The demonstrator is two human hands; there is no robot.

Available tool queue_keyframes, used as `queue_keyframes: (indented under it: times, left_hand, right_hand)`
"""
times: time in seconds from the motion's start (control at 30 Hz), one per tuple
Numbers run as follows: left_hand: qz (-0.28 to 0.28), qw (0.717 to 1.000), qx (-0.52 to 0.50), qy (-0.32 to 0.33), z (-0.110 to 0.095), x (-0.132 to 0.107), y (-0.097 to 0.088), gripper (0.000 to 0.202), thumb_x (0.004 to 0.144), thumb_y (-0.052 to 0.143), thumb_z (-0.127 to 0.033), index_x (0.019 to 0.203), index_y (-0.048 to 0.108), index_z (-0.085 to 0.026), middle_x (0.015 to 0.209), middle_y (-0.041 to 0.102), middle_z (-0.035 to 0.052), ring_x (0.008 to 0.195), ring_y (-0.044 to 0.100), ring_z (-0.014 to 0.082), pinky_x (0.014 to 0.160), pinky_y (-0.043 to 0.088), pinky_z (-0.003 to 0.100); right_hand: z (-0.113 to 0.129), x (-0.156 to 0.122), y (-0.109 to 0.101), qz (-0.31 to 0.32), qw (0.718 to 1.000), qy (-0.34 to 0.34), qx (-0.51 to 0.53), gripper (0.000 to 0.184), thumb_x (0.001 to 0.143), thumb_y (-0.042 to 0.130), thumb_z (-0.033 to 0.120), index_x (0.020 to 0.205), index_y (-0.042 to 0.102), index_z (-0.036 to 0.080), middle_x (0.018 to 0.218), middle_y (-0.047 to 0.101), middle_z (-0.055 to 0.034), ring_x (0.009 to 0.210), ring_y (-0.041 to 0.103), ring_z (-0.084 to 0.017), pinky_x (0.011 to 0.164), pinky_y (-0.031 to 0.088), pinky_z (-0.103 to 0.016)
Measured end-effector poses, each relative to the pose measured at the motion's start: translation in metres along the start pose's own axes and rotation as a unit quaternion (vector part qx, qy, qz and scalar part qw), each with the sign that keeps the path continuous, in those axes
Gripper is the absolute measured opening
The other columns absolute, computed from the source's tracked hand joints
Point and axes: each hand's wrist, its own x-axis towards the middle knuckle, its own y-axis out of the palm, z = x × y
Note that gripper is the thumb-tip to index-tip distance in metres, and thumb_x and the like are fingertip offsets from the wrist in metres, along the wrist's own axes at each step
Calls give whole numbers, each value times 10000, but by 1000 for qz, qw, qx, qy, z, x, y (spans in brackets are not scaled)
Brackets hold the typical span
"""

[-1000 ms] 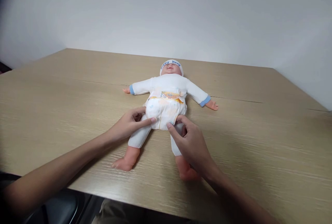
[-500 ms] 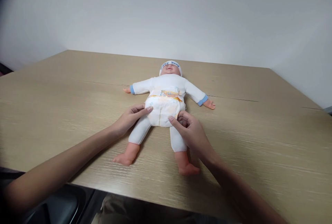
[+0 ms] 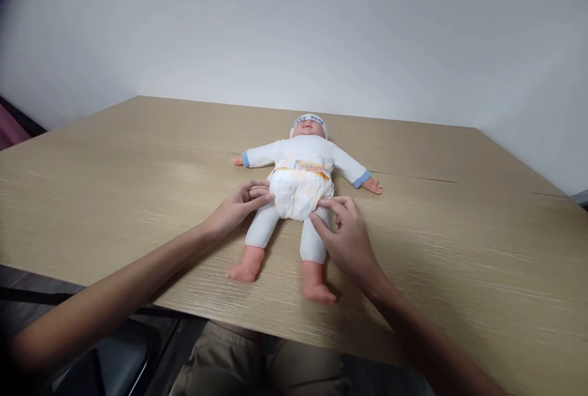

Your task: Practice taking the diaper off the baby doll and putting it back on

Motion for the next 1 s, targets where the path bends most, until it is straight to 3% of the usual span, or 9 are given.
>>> queue_keyframes:
  times: [0.1, 0.2, 0.3, 0.4, 0.5, 0.67, 0.8, 0.87, 1.0]
  left_hand:
    - [-7, 997, 63, 43, -2, -13, -8, 537, 961, 866, -433, 1379, 596, -230, 1236, 811, 111, 1196, 736, 261, 1045, 544, 416]
    - [-29, 966, 230, 109, -5, -9, -20, 496, 1039, 737, -452, 1432, 543, -220, 1313, 776, 136, 1205, 704, 270, 1043, 524, 441]
    - [-77, 874, 435, 202, -5, 22, -31, 429, 1040, 665, -394, 1407, 564, -195, 1447, 697, 176, 1309, 620, 319, 1140, 459, 496]
    - [-121, 777, 573, 229, -1, 68, -37, 508, 1011, 647, -366, 1466, 554, -161, 1610, 580, 225, 1476, 476, 398, 1256, 332, 558]
    - [-154, 742, 620, 204, 6, 105, -40, 609, 1014, 642, -418, 1540, 522, -136, 1642, 551, 244, 1466, 462, 430, 1258, 301, 571]
    - [-169, 733, 632, 190, 11, 125, -56, 565, 1059, 589, -487, 1520, 580, -160, 1501, 673, 224, 1402, 513, 429, 1223, 338, 565]
    - [-153, 744, 631, 158, 4, 128, -62, 547, 1050, 601, -542, 1426, 647, -147, 1376, 741, 230, 1290, 583, 447, 1158, 403, 568]
    - [-152, 756, 624, 122, -3, 127, -56, 531, 1037, 607, -598, 1320, 680, -155, 1223, 781, 216, 1172, 649, 435, 1078, 453, 537]
    - [-158, 818, 551, 49, -34, 104, -26, 421, 987, 673, -609, 1127, 660, -212, 1004, 777, 128, 940, 702, 352, 832, 479, 403]
  right_hand:
    - [-5, -6, -10, 11, 1000, -9, 0, 406, 991, 727, 538, 1254, 800, 237, 1096, 686, -73, 785, 570, -204, 742, 511, -377]
    - [-19, 3, -20, -45, 998, -44, -27, 412, 1014, 707, 521, 1299, 751, 226, 1067, 707, -73, 784, 588, -218, 763, 535, -388]
    - [-42, 38, -22, -127, 978, -111, -127, 416, 1032, 645, 467, 1344, 698, 197, 1167, 737, -139, 1002, 661, -303, 974, 551, -478]
    - [-66, 83, -15, -130, 947, -135, -260, 535, 1047, 564, 438, 1501, 617, 161, 1464, 675, -226, 1337, 600, -416, 1139, 475, -582]
    - [-85, 111, -5, -106, 934, -114, -322, 670, 1064, 518, 471, 1621, 523, 98, 1570, 626, -265, 1418, 561, -459, 1148, 468, -597]
    - [-102, 115, -2, -80, 934, -99, -333, 732, 1085, 469, 564, 1604, 552, 54, 1452, 712, -288, 1295, 649, -460, 1084, 509, -573]
    - [-97, 118, -6, -72, 946, -79, -305, 625, 1084, 473, 562, 1468, 677, 114, 1313, 780, -254, 1175, 705, -435, 1002, 535, -532]
    - [-87, 121, -6, -51, 960, -27, -274, 545, 1063, 513, 579, 1349, 742, 175, 1247, 811, -216, 1102, 736, -419, 933, 543, -500]
    - [-56, 117, -13, -7, 972, 117, -204, 451, 987, 612, 605, 1137, 792, 219, 1110, 849, -195, 995, 765, -417, 808, 533, -467]
